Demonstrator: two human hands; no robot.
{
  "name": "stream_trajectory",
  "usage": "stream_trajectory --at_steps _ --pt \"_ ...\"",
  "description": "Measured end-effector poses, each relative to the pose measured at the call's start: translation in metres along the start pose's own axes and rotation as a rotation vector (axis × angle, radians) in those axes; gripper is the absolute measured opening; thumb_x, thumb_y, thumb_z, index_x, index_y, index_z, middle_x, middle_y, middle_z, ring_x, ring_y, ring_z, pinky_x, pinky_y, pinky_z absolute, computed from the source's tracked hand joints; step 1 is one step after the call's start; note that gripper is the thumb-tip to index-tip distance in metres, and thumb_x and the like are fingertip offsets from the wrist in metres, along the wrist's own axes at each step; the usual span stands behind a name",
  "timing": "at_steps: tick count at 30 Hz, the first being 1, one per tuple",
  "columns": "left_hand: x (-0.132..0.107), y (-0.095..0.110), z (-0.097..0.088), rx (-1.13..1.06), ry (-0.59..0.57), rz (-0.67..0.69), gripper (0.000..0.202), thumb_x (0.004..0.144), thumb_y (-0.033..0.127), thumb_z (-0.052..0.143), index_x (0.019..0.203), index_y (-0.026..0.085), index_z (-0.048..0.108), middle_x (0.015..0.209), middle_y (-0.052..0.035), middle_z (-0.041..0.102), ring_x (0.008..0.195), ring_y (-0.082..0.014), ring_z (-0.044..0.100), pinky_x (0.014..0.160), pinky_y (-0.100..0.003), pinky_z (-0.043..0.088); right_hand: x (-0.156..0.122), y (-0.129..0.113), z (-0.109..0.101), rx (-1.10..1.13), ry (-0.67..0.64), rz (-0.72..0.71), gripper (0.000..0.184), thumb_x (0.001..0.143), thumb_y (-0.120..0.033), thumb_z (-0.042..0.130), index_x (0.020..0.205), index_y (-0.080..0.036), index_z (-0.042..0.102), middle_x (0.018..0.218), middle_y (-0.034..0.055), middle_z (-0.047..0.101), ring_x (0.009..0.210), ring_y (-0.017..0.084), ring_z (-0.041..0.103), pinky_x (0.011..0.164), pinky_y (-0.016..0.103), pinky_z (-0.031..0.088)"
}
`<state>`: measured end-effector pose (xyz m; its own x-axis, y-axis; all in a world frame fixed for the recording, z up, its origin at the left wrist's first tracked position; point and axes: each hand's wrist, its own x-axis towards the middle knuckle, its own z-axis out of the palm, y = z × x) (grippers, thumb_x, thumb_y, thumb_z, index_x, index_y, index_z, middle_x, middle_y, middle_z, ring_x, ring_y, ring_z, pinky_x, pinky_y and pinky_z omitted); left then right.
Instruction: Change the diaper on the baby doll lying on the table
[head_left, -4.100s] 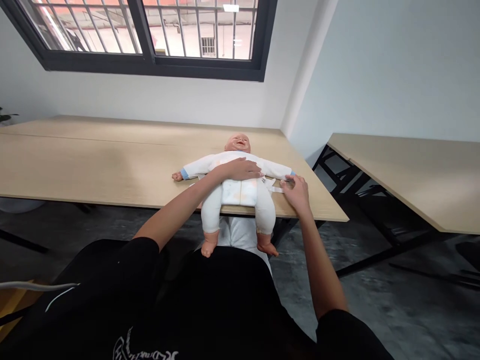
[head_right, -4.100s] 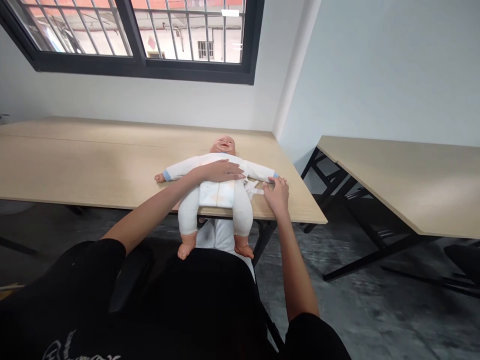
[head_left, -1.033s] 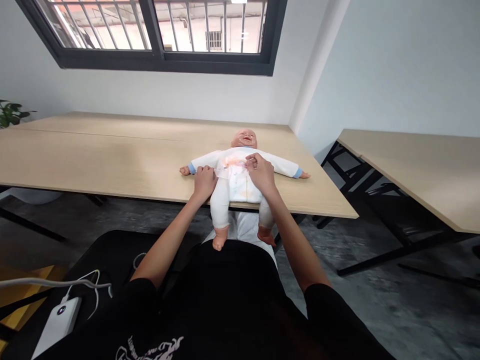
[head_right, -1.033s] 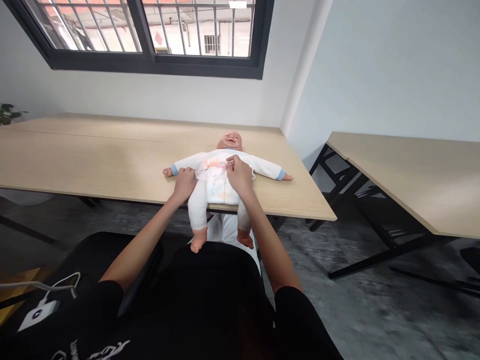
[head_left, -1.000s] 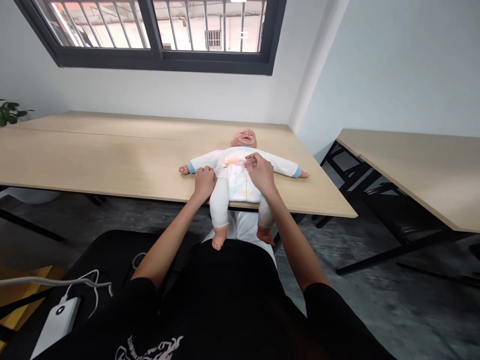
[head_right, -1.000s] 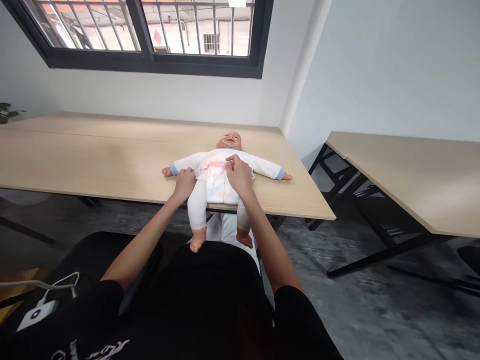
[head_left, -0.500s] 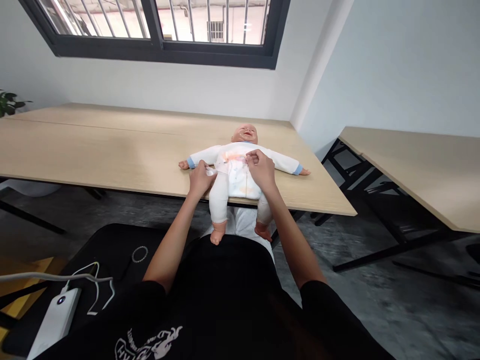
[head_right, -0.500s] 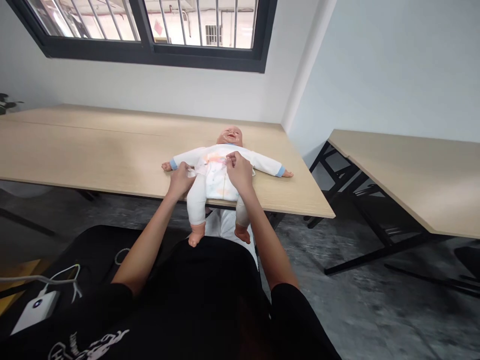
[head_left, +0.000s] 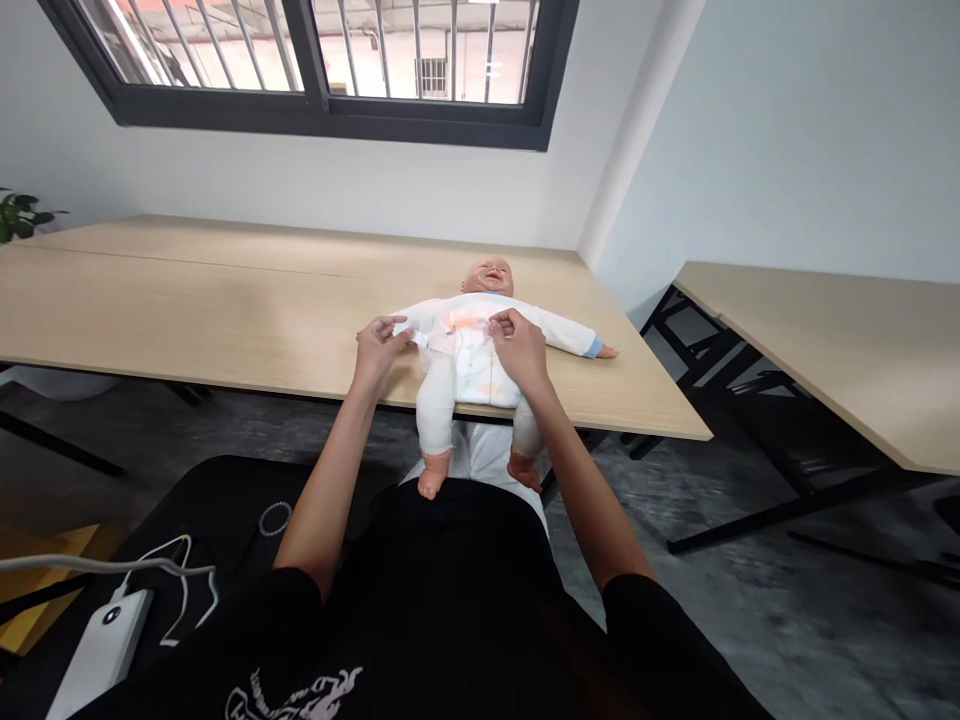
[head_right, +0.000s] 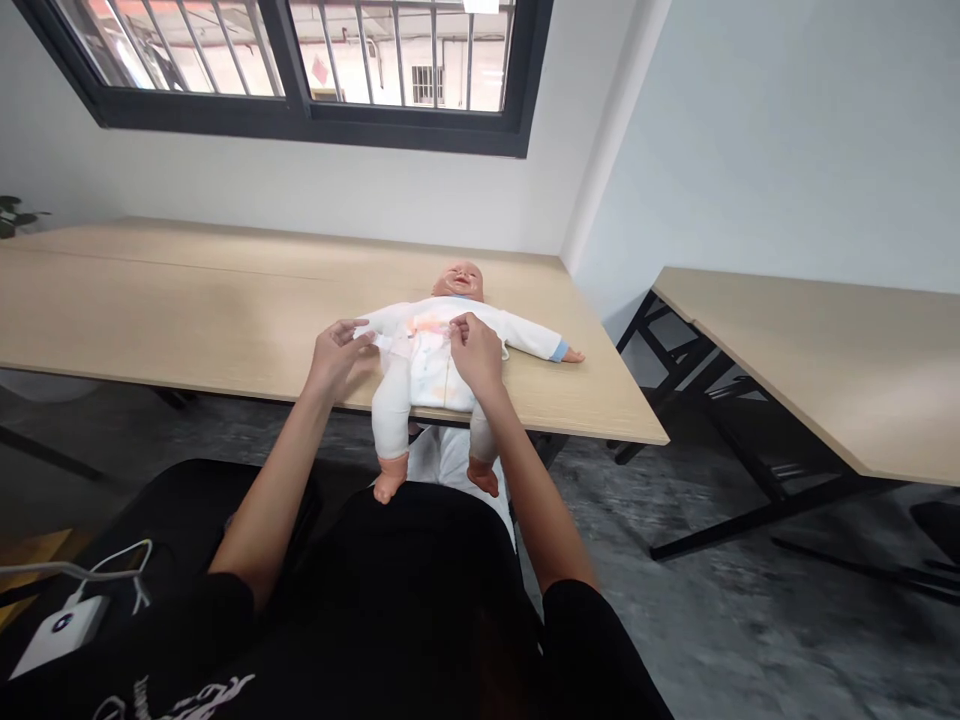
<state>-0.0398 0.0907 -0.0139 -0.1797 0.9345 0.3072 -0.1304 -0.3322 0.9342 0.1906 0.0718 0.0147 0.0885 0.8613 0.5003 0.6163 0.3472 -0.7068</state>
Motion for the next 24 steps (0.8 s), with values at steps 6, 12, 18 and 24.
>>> stream_trajectory --at_steps 6,12,18,24 --pt "0.005 0.02 0.057 0.012 -0.135 0.12 0.028 0.065 0.016 0.078 0.088 0.018 0.062 0.073 0.0017 0.063 0.065 -0.0116 0.059 0.062 -0.023 0.049 -0.003 -0.01 -0.002 -0.301 -0.112 -0.117 0.018 0.1 -0.018 0.051 0.103 -0.017 0.069 0.11 0.0055 0.071 0.099 0.023 0.065 0.086 0.032 0.045" --pt "0.0 0.019 0.078 0.149 -0.238 0.152 0.023 0.066 0.015 0.081 0.083 0.016 0.066 0.073 -0.0007 0.067 0.068 -0.0134 0.063 0.065 -0.024 0.049 -0.004 -0.02 0.0 -0.565 -0.19 -0.158 0.03 0.104 -0.019 0.043 0.111 -0.017 0.072 0.114 0.0094 0.068 0.102 0.026 0.063 0.079 0.033 0.043" --pt "-0.007 0.02 0.085 0.402 -0.337 0.28 0.006 0.076 0.011 0.07 0.075 0.017 0.067 0.076 -0.0024 0.072 0.076 -0.0184 0.069 0.078 -0.031 0.053 -0.003 -0.019 0.0 -0.518 -0.18 -0.139 0.028 0.101 -0.012 0.045 0.104 -0.014 0.072 0.11 0.0105 0.069 0.1 0.024 0.063 0.08 0.031 0.044" --pt "-0.019 0.02 0.088 0.614 -0.327 0.403 0.007 0.088 0.016 0.062 0.085 0.018 0.068 0.088 -0.005 0.076 0.086 -0.022 0.071 0.08 -0.033 0.053 -0.006 -0.012 0.004 -0.39 -0.115 -0.152 0.028 0.096 -0.01 0.044 0.1 -0.013 0.072 0.105 0.0097 0.07 0.098 0.025 0.063 0.086 0.034 0.046"
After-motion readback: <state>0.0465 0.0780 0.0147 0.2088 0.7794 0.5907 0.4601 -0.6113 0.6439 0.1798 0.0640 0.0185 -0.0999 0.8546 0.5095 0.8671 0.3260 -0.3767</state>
